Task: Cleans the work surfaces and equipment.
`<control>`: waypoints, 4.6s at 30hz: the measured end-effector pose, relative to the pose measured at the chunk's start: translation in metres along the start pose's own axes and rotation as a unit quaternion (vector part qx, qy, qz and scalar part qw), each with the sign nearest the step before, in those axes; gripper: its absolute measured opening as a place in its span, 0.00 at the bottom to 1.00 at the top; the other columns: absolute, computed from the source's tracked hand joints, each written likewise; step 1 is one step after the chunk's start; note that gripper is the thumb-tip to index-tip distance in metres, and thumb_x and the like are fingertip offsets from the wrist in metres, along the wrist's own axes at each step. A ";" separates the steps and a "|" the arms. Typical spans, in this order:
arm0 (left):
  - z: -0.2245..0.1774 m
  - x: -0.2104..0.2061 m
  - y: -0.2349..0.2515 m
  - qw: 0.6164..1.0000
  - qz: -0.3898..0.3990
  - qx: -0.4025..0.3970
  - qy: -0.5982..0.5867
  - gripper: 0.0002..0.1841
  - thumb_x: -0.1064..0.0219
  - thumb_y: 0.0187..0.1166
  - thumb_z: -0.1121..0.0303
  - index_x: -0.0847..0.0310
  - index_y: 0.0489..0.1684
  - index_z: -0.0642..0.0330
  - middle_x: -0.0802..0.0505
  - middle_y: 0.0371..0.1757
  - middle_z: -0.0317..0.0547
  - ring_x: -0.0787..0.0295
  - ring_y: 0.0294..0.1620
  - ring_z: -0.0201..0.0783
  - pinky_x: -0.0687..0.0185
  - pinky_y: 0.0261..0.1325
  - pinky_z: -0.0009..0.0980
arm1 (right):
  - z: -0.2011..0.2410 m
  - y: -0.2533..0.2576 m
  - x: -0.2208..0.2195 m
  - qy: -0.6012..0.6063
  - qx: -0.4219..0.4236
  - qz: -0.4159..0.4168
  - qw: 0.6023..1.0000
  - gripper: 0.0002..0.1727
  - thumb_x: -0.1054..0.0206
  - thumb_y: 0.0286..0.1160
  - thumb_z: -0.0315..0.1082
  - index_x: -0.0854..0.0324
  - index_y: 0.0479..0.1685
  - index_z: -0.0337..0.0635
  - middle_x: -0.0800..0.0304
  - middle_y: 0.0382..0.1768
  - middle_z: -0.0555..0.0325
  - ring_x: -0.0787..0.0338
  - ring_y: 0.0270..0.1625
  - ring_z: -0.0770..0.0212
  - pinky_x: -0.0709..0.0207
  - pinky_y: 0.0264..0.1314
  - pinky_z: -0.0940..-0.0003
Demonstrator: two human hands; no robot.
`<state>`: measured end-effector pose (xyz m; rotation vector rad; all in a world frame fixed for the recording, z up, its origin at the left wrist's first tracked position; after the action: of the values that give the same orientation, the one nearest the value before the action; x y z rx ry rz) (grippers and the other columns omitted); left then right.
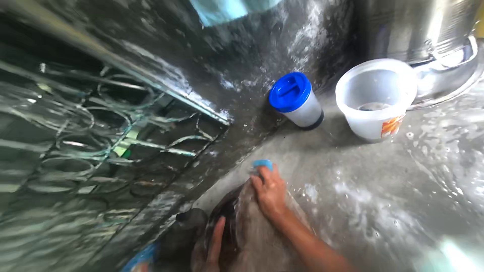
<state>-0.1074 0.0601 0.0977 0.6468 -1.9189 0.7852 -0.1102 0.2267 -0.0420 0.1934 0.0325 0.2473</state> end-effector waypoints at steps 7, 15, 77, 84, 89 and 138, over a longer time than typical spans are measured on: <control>0.001 0.000 0.004 1.000 -0.004 0.006 0.026 0.50 0.33 0.78 0.48 0.61 0.97 0.54 0.26 0.78 0.75 0.24 0.74 0.64 0.29 0.73 0.62 | -0.087 -0.026 0.017 -0.161 -0.225 0.187 0.943 0.22 0.38 0.83 0.51 0.12 0.60 0.46 0.14 0.65 0.40 0.07 0.57 0.41 0.15 0.55 0.42; -0.008 0.001 -0.004 0.996 -0.045 -0.044 0.056 0.32 0.62 0.94 0.55 0.52 0.94 0.62 0.37 0.91 0.63 0.39 0.89 0.63 0.43 0.85 0.63 | 0.051 -0.092 0.063 0.083 0.066 0.033 0.994 0.23 0.43 0.88 0.54 0.10 0.38 0.48 0.12 0.47 0.43 0.09 0.42 0.56 0.15 0.33 0.62; 0.006 0.003 -0.013 1.000 -0.031 -0.003 0.001 0.40 0.45 0.85 0.50 0.55 0.96 0.55 0.35 0.88 0.67 0.35 0.87 0.53 0.38 0.85 0.50 | -0.002 -0.067 0.033 -0.077 -0.099 0.167 0.978 0.16 0.35 0.83 0.47 0.09 0.46 0.45 0.13 0.54 0.39 0.08 0.40 0.44 0.15 0.37 0.47; 0.016 0.001 -0.029 0.998 -0.051 -0.035 0.015 0.40 0.48 0.87 0.51 0.58 0.95 0.65 0.39 0.89 0.72 0.39 0.88 0.57 0.41 0.86 0.49 | 0.016 -0.173 0.116 -0.050 -0.011 0.113 0.992 0.09 0.29 0.73 0.39 0.08 0.36 0.43 0.07 0.45 0.40 0.05 0.36 0.50 0.13 0.27 0.55; 0.018 0.002 -0.041 0.995 -0.084 -0.036 0.025 0.37 0.48 0.87 0.55 0.52 0.94 0.62 0.36 0.89 0.69 0.39 0.89 0.57 0.43 0.88 0.50 | -0.047 -0.187 0.114 -0.174 -0.127 0.194 0.957 0.12 0.32 0.76 0.44 0.07 0.45 0.49 0.09 0.56 0.38 0.04 0.41 0.44 0.12 0.35 0.46; 0.024 0.003 -0.041 0.992 -0.096 -0.075 0.016 0.39 0.44 0.84 0.50 0.48 0.93 0.60 0.32 0.87 0.68 0.35 0.87 0.55 0.38 0.85 0.49 | -0.089 -0.138 0.071 -0.259 -0.236 0.235 0.907 0.20 0.42 0.86 0.48 0.14 0.63 0.48 0.16 0.67 0.39 0.06 0.50 0.40 0.14 0.50 0.42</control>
<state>-0.0929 0.0143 0.1019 0.7082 -1.8341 0.5216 -0.0134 0.1290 -0.1569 -0.2283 -0.6078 0.6692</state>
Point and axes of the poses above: each hand's wrist, its own y-axis towards the middle knuckle, its own x-axis out of the back of the hand, z = x × y, the point moved 6 cm from there along y, towards the middle knuckle
